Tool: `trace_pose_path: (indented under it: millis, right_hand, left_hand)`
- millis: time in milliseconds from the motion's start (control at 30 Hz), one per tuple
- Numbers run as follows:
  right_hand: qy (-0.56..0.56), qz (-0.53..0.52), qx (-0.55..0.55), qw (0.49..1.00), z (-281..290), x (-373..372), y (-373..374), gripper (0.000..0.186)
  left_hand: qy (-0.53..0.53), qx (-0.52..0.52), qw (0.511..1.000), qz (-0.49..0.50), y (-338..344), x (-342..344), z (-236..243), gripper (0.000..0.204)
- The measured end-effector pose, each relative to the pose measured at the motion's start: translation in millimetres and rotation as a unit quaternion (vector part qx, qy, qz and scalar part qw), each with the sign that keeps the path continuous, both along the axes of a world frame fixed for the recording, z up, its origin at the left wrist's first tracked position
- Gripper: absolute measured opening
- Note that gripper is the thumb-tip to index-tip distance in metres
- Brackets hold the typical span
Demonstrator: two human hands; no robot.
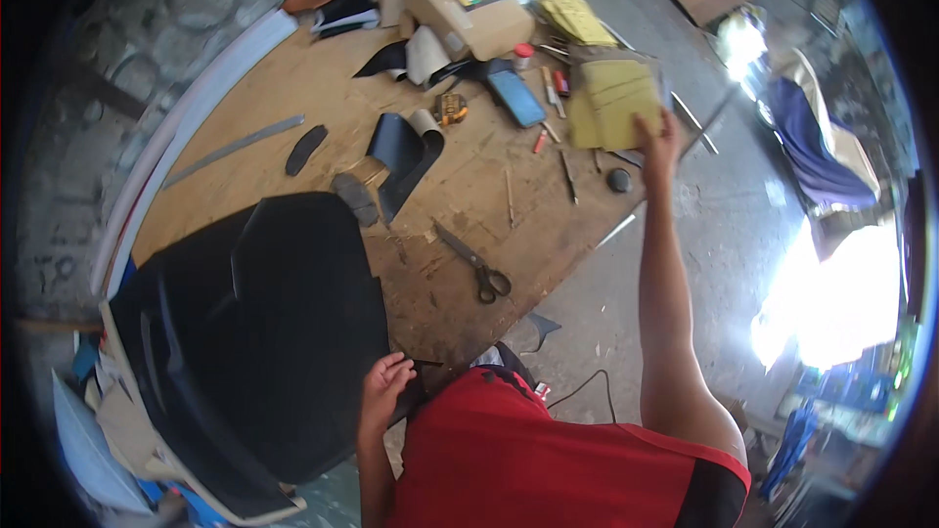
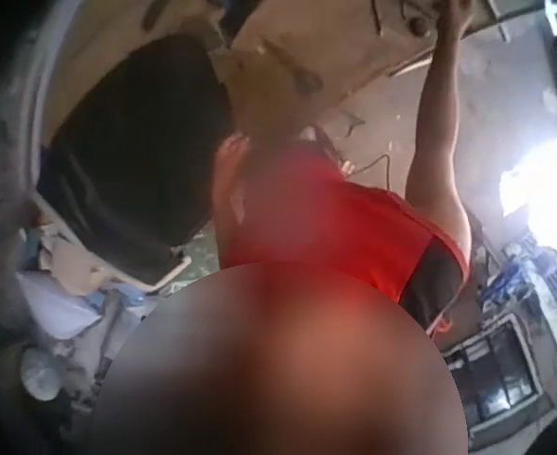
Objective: Cutting and marking upholstery material using patterns and scissors.
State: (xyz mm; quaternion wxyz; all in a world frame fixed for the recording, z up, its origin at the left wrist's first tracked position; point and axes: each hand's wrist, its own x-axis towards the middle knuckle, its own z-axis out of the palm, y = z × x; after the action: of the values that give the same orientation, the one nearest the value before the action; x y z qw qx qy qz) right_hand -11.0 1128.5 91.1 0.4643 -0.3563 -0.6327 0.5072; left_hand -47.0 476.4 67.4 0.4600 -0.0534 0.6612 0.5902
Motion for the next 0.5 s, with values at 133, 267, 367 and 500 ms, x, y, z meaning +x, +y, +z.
trace_pose_path:
  millis: [133, 267, 367, 500]
  right_hand:
    - [-0.505, -0.254, 0.231, 0.792, -40.5, 18.0, 112.4, 0.070]
    - [-0.318, -0.291, 0.366, 0.825, -70.7, -30.8, 21.5, 0.044]
    - [-0.254, -0.149, 0.391, 0.872, -74.7, -71.0, -84.0, 0.036]
    - [-0.172, 0.193, 0.302, 0.918, -76.2, -72.1, -235.2, 0.027]
  left_hand:
    - [0.001, -0.028, 0.999, 0.046, 14.4, -12.4, 4.8, 0.045]
    - [0.061, -0.109, 0.989, 0.077, -7.8, -5.5, -0.1, 0.047]
    - [0.212, -0.320, 0.923, 0.017, -27.2, 2.0, -29.2, 0.058]
    - [0.268, -0.555, 0.780, -0.109, -13.6, -5.4, -58.9, 0.076]
